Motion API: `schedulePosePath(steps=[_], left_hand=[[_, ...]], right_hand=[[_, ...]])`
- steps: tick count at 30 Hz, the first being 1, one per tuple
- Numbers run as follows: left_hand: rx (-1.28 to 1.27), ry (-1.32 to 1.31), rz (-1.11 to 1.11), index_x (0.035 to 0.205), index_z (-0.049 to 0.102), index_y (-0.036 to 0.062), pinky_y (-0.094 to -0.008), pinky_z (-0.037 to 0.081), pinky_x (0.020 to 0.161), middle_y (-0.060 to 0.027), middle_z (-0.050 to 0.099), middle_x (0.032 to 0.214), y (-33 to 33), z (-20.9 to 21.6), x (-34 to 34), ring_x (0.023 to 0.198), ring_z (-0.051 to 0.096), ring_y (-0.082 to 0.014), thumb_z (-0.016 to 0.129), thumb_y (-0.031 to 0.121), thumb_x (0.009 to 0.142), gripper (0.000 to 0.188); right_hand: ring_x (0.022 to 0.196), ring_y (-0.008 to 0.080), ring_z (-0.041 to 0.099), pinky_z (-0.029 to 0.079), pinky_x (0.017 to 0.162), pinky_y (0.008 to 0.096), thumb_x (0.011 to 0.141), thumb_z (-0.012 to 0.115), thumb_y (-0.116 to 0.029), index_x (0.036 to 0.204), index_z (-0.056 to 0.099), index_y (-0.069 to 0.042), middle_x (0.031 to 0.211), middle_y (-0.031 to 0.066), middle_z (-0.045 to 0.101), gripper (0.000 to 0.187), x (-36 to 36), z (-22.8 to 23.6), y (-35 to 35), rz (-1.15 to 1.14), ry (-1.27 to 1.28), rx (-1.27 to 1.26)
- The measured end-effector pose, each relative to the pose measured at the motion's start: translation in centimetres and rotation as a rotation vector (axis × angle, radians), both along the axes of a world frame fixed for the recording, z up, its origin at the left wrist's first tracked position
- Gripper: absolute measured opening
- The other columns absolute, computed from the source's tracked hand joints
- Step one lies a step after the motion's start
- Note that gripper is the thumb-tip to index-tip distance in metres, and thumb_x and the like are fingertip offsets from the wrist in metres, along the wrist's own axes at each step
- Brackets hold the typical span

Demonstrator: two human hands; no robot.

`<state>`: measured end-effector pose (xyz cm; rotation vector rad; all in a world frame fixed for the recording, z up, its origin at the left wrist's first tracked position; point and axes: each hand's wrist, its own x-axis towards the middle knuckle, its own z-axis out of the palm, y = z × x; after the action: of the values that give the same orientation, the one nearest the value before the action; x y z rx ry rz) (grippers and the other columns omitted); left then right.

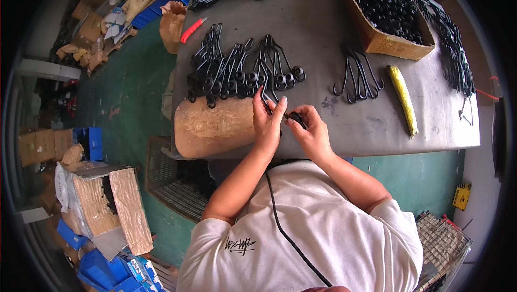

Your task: The person is manually assembling plastic spherical components onto wire hook frames on a workbench.

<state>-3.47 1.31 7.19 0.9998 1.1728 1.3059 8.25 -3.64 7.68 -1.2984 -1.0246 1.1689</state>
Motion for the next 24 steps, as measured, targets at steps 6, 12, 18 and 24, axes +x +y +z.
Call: schedulePosePath(steps=[6,12,18,24], left_hand=[[-0.069,0.175,-0.107,0.139,0.039,-0.0026,-0.0223,0.042,0.060,0.0028,0.046,0.080,0.6,-1.1,-0.6,0.069,0.044,-0.0067,0.077,0.025,0.086,0.071],[-0.132,0.196,-0.095,0.139,0.039,-0.0057,-0.0259,0.046,0.064,-0.0008,0.050,0.078,0.0,-1.6,-1.0,0.069,0.050,-0.0101,0.078,0.029,0.083,0.076],[-0.058,0.433,-0.128,0.140,0.038,-0.0067,-0.0309,0.049,0.067,-0.0051,0.056,0.081,0.9,-0.3,0.1,0.072,0.056,-0.0159,0.079,0.030,0.081,0.081],[0.111,0.743,-0.063,0.140,0.039,-0.0029,-0.0382,0.052,0.072,-0.0096,0.062,0.086,4.9,2.2,-0.6,0.076,0.062,-0.0249,0.079,0.029,0.077,0.082]], right_hand=[[0.099,0.0251,0.062,0.049,0.086,0.0367,0.083,0.070,-0.006,0.118,0.053,0.000,0.106,0.0122,0.063,0.038,1.2,0.4,-0.5,0.049,-0.528,0.255],[0.095,0.0326,0.058,0.045,0.081,0.0413,0.072,0.074,-0.008,0.119,0.052,-0.004,0.110,0.0141,0.059,0.052,0.9,0.0,-0.9,0.045,-0.891,0.564],[0.086,0.0328,0.058,0.047,0.080,0.0426,0.072,0.076,-0.008,0.113,0.052,-0.005,0.099,0.0123,0.059,0.048,1.5,-2.5,0.0,-0.054,-0.901,0.622],[0.103,0.0334,0.059,0.047,0.087,0.0423,0.075,0.077,-0.014,0.119,0.055,-0.005,0.110,0.0130,0.062,0.050,2.4,1.0,2.5,0.002,-0.793,0.615]])
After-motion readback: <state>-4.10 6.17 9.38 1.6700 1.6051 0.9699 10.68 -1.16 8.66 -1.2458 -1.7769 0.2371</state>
